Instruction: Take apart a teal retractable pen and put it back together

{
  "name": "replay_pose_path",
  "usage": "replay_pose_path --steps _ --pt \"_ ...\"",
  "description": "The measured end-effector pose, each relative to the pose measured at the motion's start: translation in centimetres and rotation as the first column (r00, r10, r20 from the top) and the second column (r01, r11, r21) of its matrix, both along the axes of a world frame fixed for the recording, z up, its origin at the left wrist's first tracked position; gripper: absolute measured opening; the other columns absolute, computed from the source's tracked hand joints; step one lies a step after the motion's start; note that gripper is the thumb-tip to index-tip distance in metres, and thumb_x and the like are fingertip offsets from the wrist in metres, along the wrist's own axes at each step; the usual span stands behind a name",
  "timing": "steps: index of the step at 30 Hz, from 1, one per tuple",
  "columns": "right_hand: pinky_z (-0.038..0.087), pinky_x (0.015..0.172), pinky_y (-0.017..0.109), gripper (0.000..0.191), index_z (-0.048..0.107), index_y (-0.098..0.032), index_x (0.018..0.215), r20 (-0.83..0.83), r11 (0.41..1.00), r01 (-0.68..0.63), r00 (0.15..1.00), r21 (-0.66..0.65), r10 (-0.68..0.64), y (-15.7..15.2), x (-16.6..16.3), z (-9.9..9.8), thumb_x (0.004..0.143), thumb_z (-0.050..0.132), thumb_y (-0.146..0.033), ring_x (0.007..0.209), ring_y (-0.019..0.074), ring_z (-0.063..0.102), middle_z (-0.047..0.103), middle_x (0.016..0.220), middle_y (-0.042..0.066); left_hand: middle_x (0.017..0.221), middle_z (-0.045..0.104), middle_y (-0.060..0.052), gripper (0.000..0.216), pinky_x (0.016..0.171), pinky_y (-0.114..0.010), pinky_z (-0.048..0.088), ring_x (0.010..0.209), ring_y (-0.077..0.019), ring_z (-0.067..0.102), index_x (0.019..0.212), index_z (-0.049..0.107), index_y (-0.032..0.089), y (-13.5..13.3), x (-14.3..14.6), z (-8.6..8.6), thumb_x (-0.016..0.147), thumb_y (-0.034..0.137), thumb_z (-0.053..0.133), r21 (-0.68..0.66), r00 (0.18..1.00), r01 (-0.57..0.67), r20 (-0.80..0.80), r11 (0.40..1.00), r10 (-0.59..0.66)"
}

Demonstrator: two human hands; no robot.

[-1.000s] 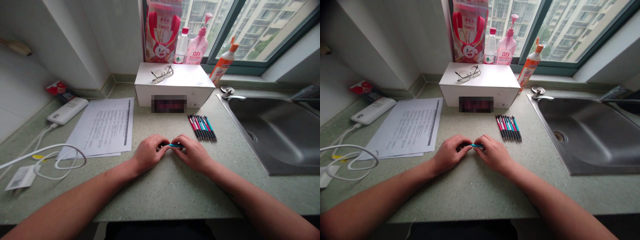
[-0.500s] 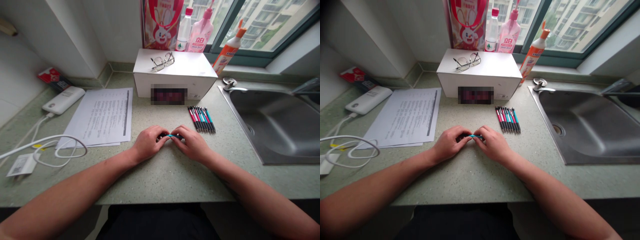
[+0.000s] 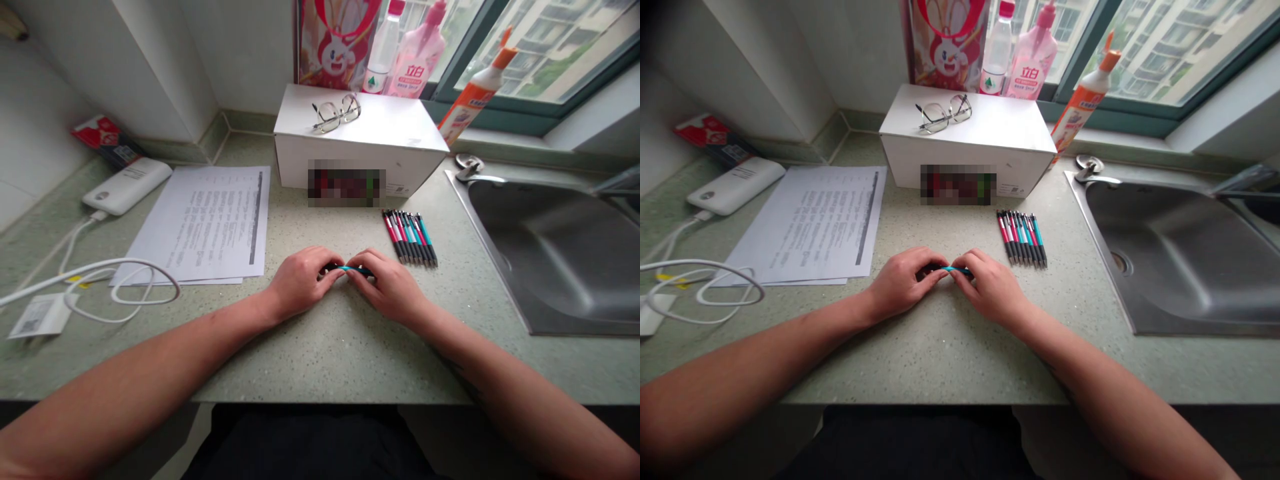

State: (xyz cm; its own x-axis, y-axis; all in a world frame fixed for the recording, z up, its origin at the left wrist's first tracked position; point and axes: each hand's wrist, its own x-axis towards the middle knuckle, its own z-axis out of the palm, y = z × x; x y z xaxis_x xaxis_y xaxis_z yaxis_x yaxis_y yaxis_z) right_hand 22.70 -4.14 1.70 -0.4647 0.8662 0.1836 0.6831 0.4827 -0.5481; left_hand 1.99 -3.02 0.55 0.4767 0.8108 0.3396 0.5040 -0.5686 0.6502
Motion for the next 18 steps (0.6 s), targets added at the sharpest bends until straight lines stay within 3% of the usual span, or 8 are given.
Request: replay_pose_path --steps 6,13,18 --pt "0.048 0.070 0.031 0.011 0.058 -0.020 0.099 -0.020 1.000 0.020 1.000 0.010 -0.020 0.03 0.09 -0.14 0.094 0.057 -0.030 0.078 0.0166 0.062 0.063 0.093 0.005 0.090 0.070 -0.003 0.008 0.075 -0.031 0.048 0.081 -0.0167 0.061 0.095 0.066 0.016 0.01 -0.01 -0.03 0.092 0.023 0.063 0.016 1.000 0.000 0.001 1.000 -0.001" --pt "0.049 0.076 0.034 0.015 0.061 -0.020 0.099 -0.003 1.000 0.000 1.000 -0.011 0.000 0.04 -0.07 -0.06 0.098 0.051 -0.031 0.085 0.0187 0.063 0.064 0.096 0.006 0.090 0.070 -0.003 0.010 0.076 -0.032 0.048 0.081 -0.0169 0.062 0.095 0.067 0.017 -0.08 -0.07 -0.05 0.093 0.025 0.061 0.008 1.000 -0.001 -0.013 1.000 0.001" --pt "0.050 0.074 0.032 0.013 0.059 -0.020 0.103 -0.020 1.000 0.016 1.000 0.006 -0.015 0.02 0.00 -0.17 0.094 0.057 -0.029 0.084 0.0181 0.064 0.065 0.098 0.006 0.091 0.070 -0.004 0.010 0.076 -0.032 0.048 0.081 -0.0169 0.062 0.096 0.067 0.017 -0.09 -0.07 -0.09 0.093 0.024 0.061 0.004 1.000 0.002 -0.011 1.000 -0.002"
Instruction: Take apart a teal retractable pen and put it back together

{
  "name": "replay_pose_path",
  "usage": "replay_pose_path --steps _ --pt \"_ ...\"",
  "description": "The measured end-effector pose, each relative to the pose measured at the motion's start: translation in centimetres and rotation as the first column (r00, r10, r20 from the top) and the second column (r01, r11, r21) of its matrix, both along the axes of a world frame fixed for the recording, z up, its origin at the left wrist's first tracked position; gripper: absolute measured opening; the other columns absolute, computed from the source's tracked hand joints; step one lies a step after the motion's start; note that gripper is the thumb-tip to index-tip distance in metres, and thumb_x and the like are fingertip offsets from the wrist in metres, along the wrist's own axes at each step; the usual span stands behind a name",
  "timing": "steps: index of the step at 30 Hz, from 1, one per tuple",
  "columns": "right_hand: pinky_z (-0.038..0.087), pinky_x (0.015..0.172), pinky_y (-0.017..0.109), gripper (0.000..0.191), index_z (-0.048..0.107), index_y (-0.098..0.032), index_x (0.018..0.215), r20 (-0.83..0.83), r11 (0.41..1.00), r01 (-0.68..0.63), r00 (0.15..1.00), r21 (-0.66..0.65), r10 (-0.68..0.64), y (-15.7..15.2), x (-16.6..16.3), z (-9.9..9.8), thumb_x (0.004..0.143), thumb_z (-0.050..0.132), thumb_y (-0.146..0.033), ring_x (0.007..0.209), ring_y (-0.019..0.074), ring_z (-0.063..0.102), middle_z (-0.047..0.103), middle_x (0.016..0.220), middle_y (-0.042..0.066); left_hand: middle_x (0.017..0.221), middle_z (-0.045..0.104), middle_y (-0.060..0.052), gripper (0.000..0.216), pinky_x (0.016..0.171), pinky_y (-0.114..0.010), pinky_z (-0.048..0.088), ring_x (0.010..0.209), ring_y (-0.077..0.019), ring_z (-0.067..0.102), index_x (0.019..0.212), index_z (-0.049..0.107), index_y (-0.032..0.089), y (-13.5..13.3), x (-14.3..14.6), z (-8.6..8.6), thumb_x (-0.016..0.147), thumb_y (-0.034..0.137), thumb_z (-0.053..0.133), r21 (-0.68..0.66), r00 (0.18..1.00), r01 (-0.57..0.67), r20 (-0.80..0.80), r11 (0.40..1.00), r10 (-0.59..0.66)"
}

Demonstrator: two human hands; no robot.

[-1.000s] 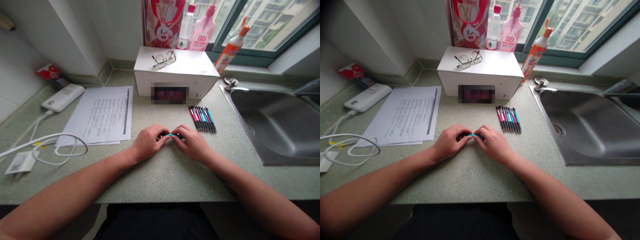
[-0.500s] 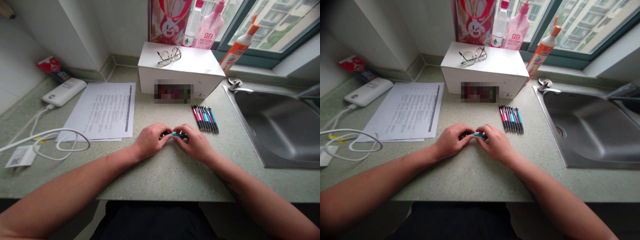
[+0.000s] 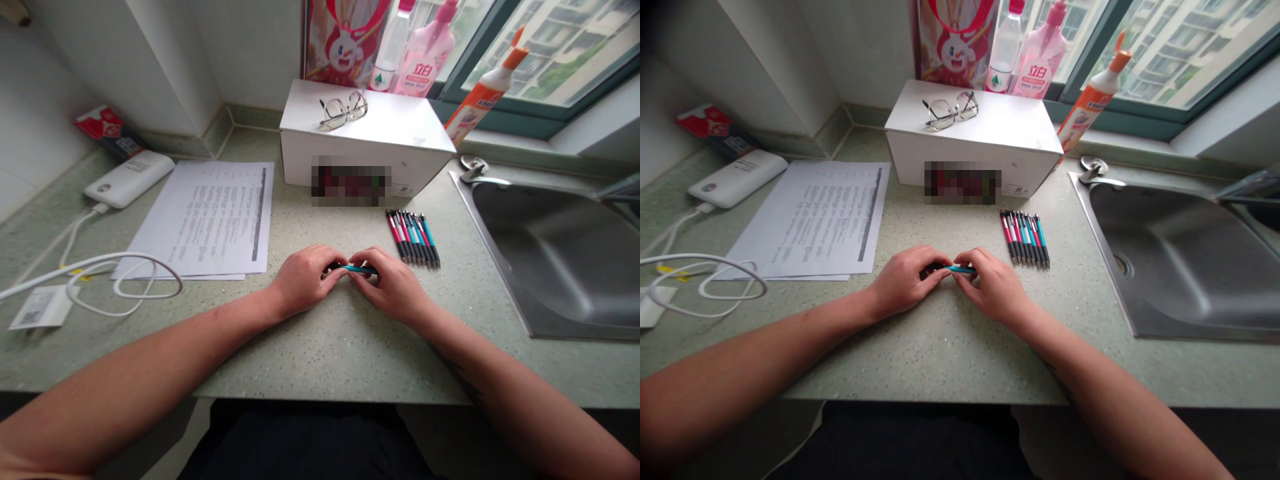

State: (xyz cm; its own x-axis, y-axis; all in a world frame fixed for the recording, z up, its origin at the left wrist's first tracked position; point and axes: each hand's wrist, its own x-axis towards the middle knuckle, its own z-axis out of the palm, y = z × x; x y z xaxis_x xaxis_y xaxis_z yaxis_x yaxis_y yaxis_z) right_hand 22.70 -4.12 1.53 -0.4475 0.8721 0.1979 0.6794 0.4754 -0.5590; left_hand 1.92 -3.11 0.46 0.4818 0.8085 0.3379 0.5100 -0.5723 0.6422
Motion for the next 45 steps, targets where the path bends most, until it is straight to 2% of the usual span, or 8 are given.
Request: replay_pose_path --steps 9,16,25,32,40,45 --pt "0.049 0.073 0.032 0.012 0.060 -0.020 0.097 -0.001 1.000 -0.022 1.000 0.007 0.022 0.05 0.03 0.02 0.097 0.053 -0.029 0.081 0.0175 0.063 0.063 0.095 0.006 0.091 0.070 -0.004 0.010 0.075 -0.031 0.048 0.082 -0.0170 0.062 0.095 0.067 0.016 0.07 0.01 -0.17 0.093 0.025 0.061 0.022 1.000 0.004 0.001 1.000 -0.004" --pt "0.049 0.069 0.030 0.009 0.058 -0.019 0.098 -0.024 1.000 -0.010 1.000 0.007 0.010 0.06 0.10 -0.07 0.093 0.059 -0.027 0.075 0.0146 0.062 0.062 0.094 0.004 0.091 0.070 -0.003 0.010 0.075 -0.032 0.047 0.082 -0.0169 0.062 0.096 0.067 0.017 0.06 0.04 -0.14 0.093 0.025 0.062 0.018 1.000 0.006 0.000 1.000 -0.006" --pt "0.048 0.075 0.033 0.012 0.060 -0.019 0.096 0.007 1.000 -0.023 1.000 0.015 0.023 0.05 0.10 0.01 0.096 0.054 -0.029 0.082 0.0175 0.062 0.063 0.095 0.006 0.089 0.070 -0.003 0.010 0.075 -0.031 0.047 0.081 -0.0169 0.062 0.095 0.067 0.016 0.05 0.04 -0.16 0.093 0.025 0.062 0.029 1.000 0.004 0.000 1.000 -0.004" --pt "0.048 0.071 0.032 0.009 0.058 -0.020 0.098 0.004 0.999 -0.011 1.000 0.031 0.010 0.04 0.13 -0.10 0.092 0.059 -0.027 0.080 0.0170 0.061 0.062 0.094 0.005 0.090 0.070 -0.003 0.010 0.076 -0.032 0.047 0.082 -0.0171 0.062 0.096 0.067 0.017 0.04 0.04 -0.14 0.092 0.025 0.062 0.021 1.000 0.004 0.001 1.000 -0.004" --pt "0.049 0.079 0.035 0.010 0.060 -0.020 0.096 0.015 0.999 -0.035 0.999 0.022 0.035 0.12 0.10 0.04 0.096 0.054 -0.027 0.089 0.0198 0.062 0.063 0.097 0.006 0.090 0.070 -0.004 0.012 0.076 -0.032 0.047 0.081 -0.0168 0.062 0.095 0.067 0.017 0.06 0.05 -0.17 0.093 0.026 0.060 0.026 1.000 0.009 0.000 1.000 -0.009" --pt "0.049 0.073 0.033 0.011 0.059 -0.020 0.099 0.007 0.999 -0.014 1.000 0.051 0.013 0.03 0.17 -0.11 0.092 0.059 -0.028 0.085 0.0189 0.062 0.063 0.096 0.005 0.091 0.070 -0.004 0.010 0.076 -0.032 0.048 0.083 -0.0172 0.062 0.095 0.067 0.017 0.01 0.05 -0.10 0.093 0.025 0.062 0.017 1.000 0.008 0.001 1.000 -0.008"
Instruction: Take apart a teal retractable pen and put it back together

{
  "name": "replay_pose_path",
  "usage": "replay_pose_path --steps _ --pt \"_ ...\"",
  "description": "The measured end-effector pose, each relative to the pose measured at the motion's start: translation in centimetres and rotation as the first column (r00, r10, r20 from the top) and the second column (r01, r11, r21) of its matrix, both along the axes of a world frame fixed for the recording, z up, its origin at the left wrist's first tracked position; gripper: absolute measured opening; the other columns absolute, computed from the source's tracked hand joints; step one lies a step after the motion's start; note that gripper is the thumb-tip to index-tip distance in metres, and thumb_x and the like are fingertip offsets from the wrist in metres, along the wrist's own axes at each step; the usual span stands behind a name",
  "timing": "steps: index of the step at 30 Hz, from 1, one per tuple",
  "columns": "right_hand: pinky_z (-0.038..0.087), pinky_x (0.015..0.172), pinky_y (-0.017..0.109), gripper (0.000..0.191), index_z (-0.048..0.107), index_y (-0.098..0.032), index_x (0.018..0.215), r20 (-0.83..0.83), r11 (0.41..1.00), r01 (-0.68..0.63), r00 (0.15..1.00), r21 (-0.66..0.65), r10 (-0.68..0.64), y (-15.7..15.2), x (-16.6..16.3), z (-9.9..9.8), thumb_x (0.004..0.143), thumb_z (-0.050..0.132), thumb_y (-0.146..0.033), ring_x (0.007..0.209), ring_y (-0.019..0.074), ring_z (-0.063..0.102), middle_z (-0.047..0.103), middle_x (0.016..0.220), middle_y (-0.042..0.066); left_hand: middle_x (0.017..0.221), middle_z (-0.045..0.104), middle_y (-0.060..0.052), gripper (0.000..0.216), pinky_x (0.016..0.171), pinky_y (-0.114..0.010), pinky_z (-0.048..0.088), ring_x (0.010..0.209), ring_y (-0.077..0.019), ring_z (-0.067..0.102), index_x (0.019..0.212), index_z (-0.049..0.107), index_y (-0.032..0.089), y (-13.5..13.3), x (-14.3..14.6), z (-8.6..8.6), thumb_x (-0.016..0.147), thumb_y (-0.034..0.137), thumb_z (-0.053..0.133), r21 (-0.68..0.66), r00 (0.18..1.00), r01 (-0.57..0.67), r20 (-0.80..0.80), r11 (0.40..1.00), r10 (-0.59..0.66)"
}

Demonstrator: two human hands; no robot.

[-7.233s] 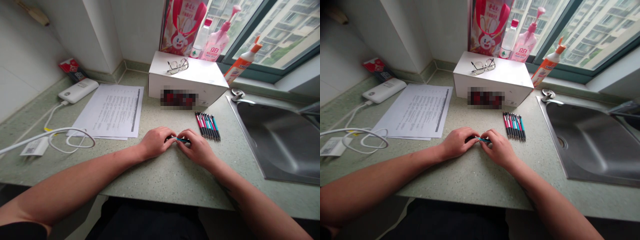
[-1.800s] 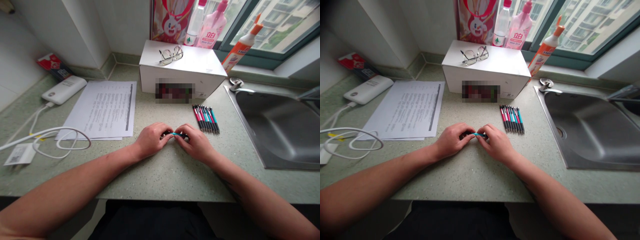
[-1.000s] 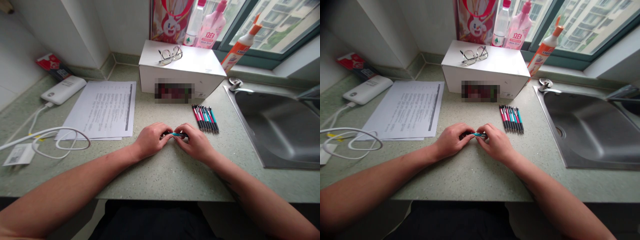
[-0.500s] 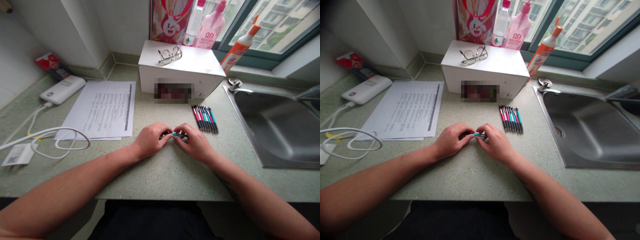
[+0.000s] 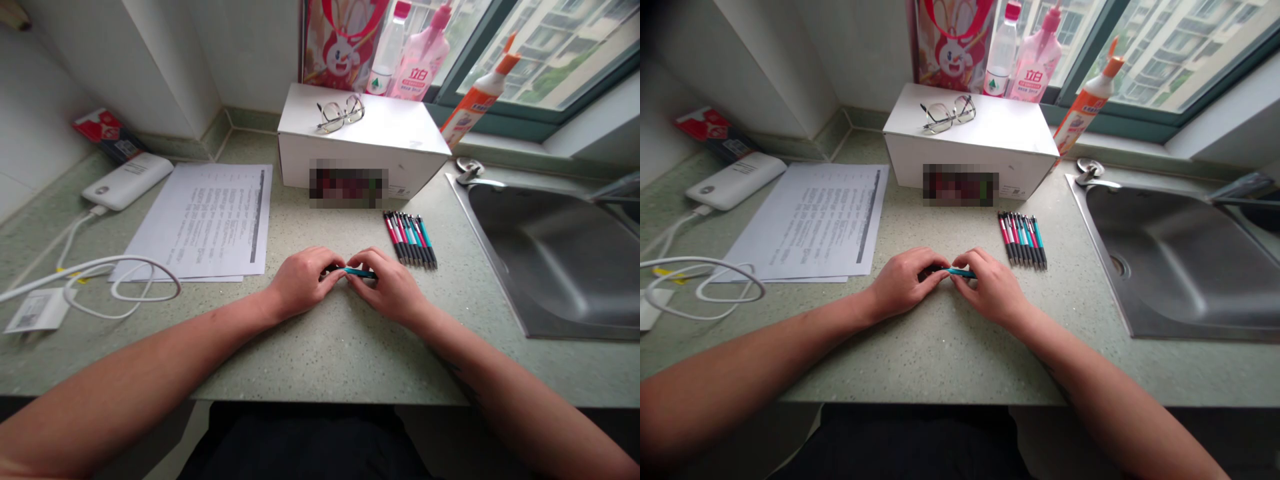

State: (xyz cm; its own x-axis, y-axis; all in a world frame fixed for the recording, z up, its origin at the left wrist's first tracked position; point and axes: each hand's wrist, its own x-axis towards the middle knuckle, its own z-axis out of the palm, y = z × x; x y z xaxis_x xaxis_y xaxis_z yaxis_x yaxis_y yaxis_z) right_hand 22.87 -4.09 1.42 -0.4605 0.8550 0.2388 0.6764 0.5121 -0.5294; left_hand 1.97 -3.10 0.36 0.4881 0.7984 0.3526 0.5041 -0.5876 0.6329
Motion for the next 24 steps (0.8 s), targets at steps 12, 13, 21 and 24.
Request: replay_pose_path --steps 12,13,21,24 --pt "0.050 0.076 0.035 0.011 0.059 -0.021 0.101 0.003 1.000 -0.008 1.000 -0.026 0.008 0.06 -0.10 0.04 0.094 0.056 -0.029 0.088 0.0198 0.062 0.063 0.098 0.007 0.090 0.070 -0.004 0.012 0.077 -0.033 0.049 0.082 -0.0172 0.063 0.096 0.067 0.017 -0.04 -0.06 0.06 0.093 0.026 0.060 0.004 1.000 -0.004 -0.012 1.000 0.004" --pt "0.050 0.075 0.034 0.012 0.059 -0.021 0.101 0.005 1.000 0.000 1.000 -0.025 0.000 0.05 -0.09 0.02 0.093 0.057 -0.029 0.087 0.0197 0.062 0.063 0.098 0.006 0.090 0.070 -0.004 0.012 0.077 -0.033 0.049 0.082 -0.0172 0.063 0.095 0.067 0.017 -0.03 -0.06 0.07 0.093 0.026 0.060 0.003 1.000 -0.002 -0.013 1.000 0.002" --pt "0.049 0.079 0.035 0.010 0.060 -0.020 0.097 0.006 0.999 -0.021 1.000 -0.032 0.021 0.05 -0.16 0.14 0.096 0.054 -0.029 0.089 0.0197 0.062 0.063 0.098 0.007 0.090 0.070 -0.004 0.012 0.076 -0.032 0.048 0.082 -0.0174 0.062 0.095 0.067 0.016 -0.02 -0.01 0.03 0.093 0.026 0.060 0.006 1.000 -0.001 -0.015 1.000 0.001" --pt "0.049 0.077 0.034 0.010 0.060 -0.020 0.100 0.003 1.000 -0.012 1.000 -0.029 0.012 0.03 -0.17 0.11 0.095 0.056 -0.028 0.088 0.0195 0.063 0.063 0.098 0.006 0.090 0.070 -0.004 0.012 0.076 -0.033 0.048 0.082 -0.0175 0.062 0.095 0.067 0.016 -0.02 0.01 -0.01 0.093 0.026 0.060 0.003 1.000 -0.003 -0.009 1.000 0.003"
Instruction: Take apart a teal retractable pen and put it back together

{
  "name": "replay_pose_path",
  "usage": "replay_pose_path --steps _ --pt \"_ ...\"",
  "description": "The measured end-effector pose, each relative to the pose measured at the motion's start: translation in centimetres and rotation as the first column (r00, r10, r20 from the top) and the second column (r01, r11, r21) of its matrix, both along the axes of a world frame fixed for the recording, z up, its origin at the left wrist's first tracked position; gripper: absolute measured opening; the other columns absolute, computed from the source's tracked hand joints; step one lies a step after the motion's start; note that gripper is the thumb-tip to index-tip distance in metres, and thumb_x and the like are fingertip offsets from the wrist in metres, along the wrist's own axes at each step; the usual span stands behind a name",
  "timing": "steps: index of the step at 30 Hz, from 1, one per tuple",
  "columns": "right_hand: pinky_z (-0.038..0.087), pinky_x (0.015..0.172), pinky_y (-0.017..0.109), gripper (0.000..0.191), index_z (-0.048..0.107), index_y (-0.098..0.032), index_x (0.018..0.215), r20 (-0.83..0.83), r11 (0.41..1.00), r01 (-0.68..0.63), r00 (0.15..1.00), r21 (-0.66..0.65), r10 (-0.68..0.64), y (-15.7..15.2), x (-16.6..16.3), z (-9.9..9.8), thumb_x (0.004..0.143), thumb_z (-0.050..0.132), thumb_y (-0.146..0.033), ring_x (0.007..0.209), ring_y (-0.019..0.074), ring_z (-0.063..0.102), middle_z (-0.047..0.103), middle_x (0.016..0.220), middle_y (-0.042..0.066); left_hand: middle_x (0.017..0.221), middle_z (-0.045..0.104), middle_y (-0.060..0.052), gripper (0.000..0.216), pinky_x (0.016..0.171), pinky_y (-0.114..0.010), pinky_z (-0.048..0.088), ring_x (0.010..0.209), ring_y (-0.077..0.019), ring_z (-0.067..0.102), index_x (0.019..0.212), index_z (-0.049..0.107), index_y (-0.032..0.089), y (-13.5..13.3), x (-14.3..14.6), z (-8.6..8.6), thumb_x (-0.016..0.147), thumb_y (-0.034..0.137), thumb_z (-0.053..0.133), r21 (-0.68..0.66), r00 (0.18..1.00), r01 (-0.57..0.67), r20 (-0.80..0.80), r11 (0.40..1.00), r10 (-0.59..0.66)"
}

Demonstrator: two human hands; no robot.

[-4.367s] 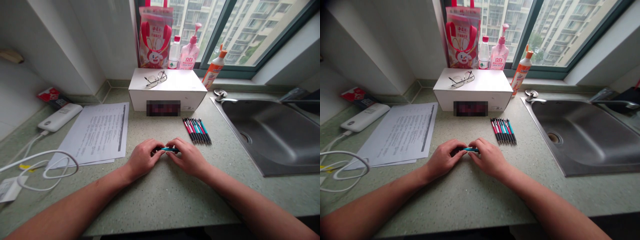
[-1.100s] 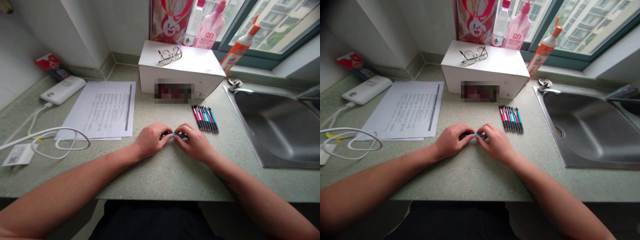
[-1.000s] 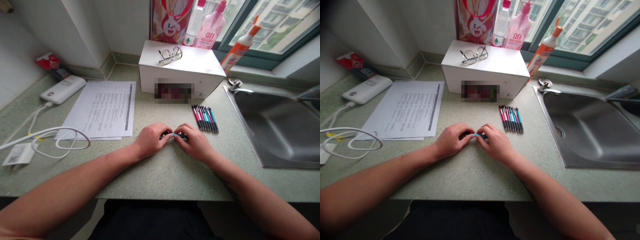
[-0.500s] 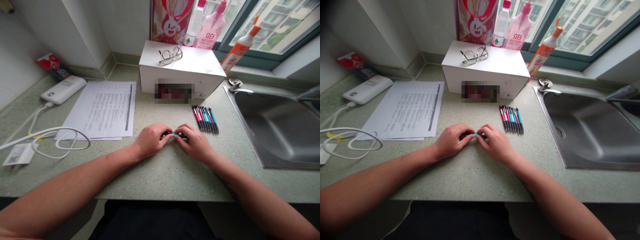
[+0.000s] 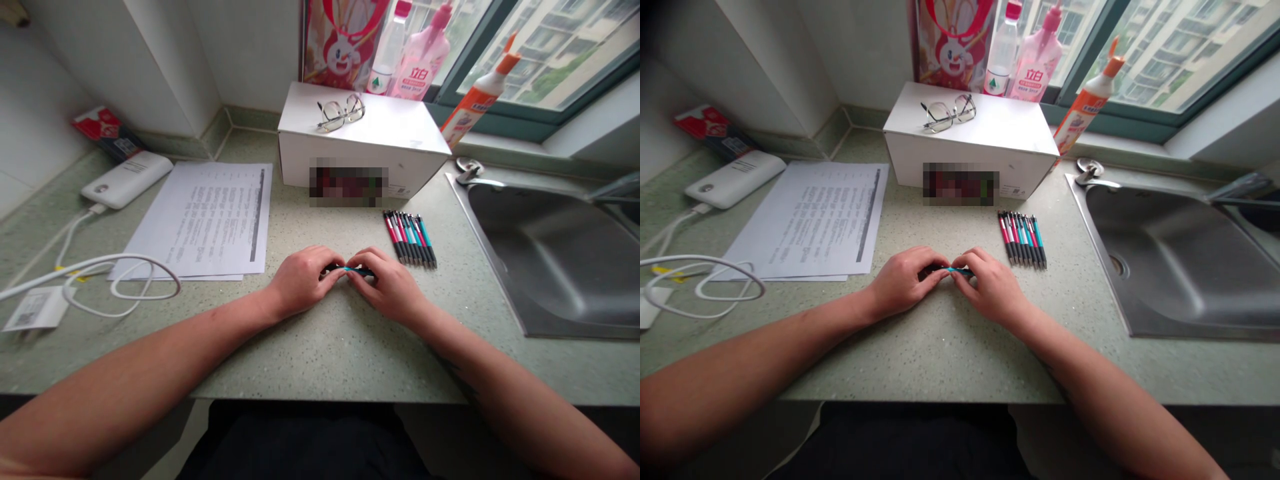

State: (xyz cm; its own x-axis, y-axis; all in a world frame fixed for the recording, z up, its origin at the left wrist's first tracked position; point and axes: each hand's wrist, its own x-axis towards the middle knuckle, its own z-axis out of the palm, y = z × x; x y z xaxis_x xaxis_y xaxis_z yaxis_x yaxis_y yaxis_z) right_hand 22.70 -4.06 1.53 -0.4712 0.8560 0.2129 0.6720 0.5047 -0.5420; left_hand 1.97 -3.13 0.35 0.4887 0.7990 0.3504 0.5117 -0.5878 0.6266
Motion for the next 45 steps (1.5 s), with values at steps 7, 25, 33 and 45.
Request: replay_pose_path --steps 7,25,33,45 --pt "0.049 0.078 0.035 0.008 0.059 -0.020 0.096 0.005 1.000 -0.003 1.000 -0.004 0.003 0.04 0.08 -0.03 0.094 0.056 -0.028 0.088 0.0198 0.062 0.063 0.097 0.006 0.091 0.070 -0.004 0.011 0.078 -0.033 0.049 0.084 -0.0175 0.062 0.096 0.067 0.017 -0.03 -0.02 0.04 0.093 0.025 0.060 0.002 1.000 0.003 -0.013 1.000 -0.003" --pt "0.050 0.079 0.036 0.010 0.060 -0.021 0.097 0.003 1.000 -0.016 1.000 -0.008 0.016 -0.04 -0.02 0.14 0.096 0.053 -0.029 0.089 0.0203 0.062 0.063 0.098 0.007 0.092 0.071 -0.005 0.012 0.078 -0.033 0.049 0.084 -0.0179 0.063 0.096 0.067 0.017 -0.02 -0.06 0.01 0.094 0.025 0.059 0.001 1.000 0.004 -0.007 1.000 -0.004" --pt "0.049 0.070 0.032 0.010 0.057 -0.021 0.099 0.011 1.000 0.009 1.000 0.005 -0.009 -0.09 0.07 -0.03 0.092 0.058 -0.029 0.083 0.0191 0.062 0.063 0.095 0.006 0.091 0.071 -0.005 0.012 0.078 -0.034 0.049 0.084 -0.0180 0.063 0.096 0.067 0.017 -0.03 -0.02 0.00 0.093 0.026 0.060 0.000 1.000 0.003 -0.005 1.000 -0.003" --pt "0.049 0.075 0.035 0.011 0.058 -0.021 0.100 0.005 1.000 0.004 1.000 0.000 -0.004 -0.18 0.05 -0.01 0.094 0.055 -0.030 0.087 0.0199 0.062 0.063 0.097 0.006 0.091 0.071 -0.004 0.011 0.078 -0.033 0.049 0.084 -0.0181 0.063 0.096 0.067 0.017 -0.04 0.00 0.06 0.093 0.025 0.060 0.004 1.000 -0.003 -0.004 1.000 0.003"
